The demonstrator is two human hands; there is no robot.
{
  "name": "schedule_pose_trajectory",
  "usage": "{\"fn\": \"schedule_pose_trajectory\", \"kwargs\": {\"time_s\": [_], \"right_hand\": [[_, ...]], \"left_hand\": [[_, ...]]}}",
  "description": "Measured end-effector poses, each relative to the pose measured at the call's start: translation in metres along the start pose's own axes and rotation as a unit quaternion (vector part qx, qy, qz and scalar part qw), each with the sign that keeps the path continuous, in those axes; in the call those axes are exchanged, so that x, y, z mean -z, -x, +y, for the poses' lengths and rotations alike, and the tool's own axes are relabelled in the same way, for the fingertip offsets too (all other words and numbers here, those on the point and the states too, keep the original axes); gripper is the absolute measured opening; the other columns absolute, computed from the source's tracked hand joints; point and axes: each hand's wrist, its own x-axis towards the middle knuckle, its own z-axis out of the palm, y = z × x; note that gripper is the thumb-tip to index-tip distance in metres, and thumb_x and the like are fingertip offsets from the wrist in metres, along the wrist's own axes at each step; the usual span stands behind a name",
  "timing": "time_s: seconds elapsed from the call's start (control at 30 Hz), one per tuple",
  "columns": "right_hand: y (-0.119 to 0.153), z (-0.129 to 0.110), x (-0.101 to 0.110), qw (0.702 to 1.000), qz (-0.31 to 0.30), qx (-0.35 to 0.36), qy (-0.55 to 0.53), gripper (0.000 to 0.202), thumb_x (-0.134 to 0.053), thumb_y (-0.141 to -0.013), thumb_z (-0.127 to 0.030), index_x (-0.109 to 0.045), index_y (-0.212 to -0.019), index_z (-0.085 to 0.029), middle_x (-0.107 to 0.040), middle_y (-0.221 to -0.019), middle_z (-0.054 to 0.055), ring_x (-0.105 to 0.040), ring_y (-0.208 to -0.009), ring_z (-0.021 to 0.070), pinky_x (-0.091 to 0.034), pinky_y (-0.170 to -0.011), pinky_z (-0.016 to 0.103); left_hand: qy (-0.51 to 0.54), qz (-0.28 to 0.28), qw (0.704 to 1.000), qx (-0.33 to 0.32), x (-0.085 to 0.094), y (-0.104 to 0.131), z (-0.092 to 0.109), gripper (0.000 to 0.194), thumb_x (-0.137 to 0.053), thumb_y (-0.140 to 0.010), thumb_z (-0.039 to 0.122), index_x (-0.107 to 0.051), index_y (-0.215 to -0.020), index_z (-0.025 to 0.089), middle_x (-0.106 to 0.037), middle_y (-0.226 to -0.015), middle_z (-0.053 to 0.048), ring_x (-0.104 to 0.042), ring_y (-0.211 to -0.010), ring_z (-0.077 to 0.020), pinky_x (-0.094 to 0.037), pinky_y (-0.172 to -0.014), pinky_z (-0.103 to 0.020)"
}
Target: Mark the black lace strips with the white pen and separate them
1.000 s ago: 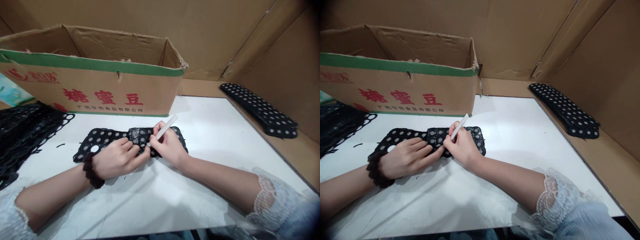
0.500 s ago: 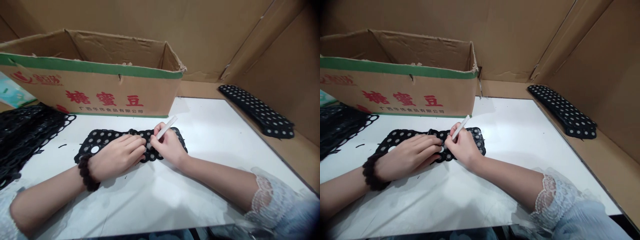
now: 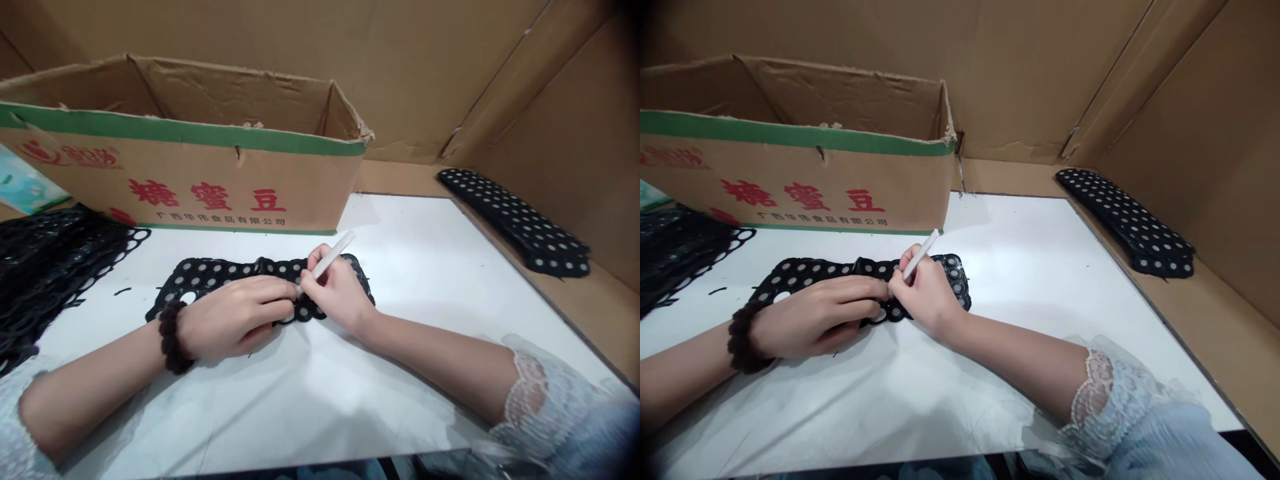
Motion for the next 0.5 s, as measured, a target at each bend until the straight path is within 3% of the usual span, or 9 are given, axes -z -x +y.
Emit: {"fn": "schedule_pose_trajectory", "kwargs": {"time_s": [0.27, 0.5], "right_hand": [[0.0000, -0.0001, 0.0003, 1.000, 0.000, -0.005, 0.006, 0.008, -0.045, -0.073, -0.020, -0.037, -0.070, -0.020, -0.037, -0.054, -0.007, -0.039, -0.046, 0.0078, -0.030, -0.046, 0.021], [-0.0006, 0.0008, 0.0015, 1.000, -0.010, -0.006, 0.001, 0.009, -0.045, -0.074, -0.021, -0.037, -0.071, -0.020, -0.037, -0.054, -0.007, -0.039, -0.047, 0.0079, -0.031, -0.048, 0.021]], "left_hand": [[0.048, 0.024, 0.998, -0.020, 0.0037, 0.0013, 0.0049, 0.017, -0.042, -0.070, 0.005, -0.049, -0.080, 0.016, -0.056, -0.108, -0.007, -0.047, -0.107, -0.0178, -0.035, -0.099, -0.035], [-0.028, 0.015, 0.998, -0.047, 0.0053, 0.0000, 0.0053, 0.013, -0.041, -0.076, 0.011, -0.052, -0.079, 0.017, -0.058, -0.105, -0.007, -0.048, -0.105, -0.0192, -0.035, -0.097, -0.038]]}}
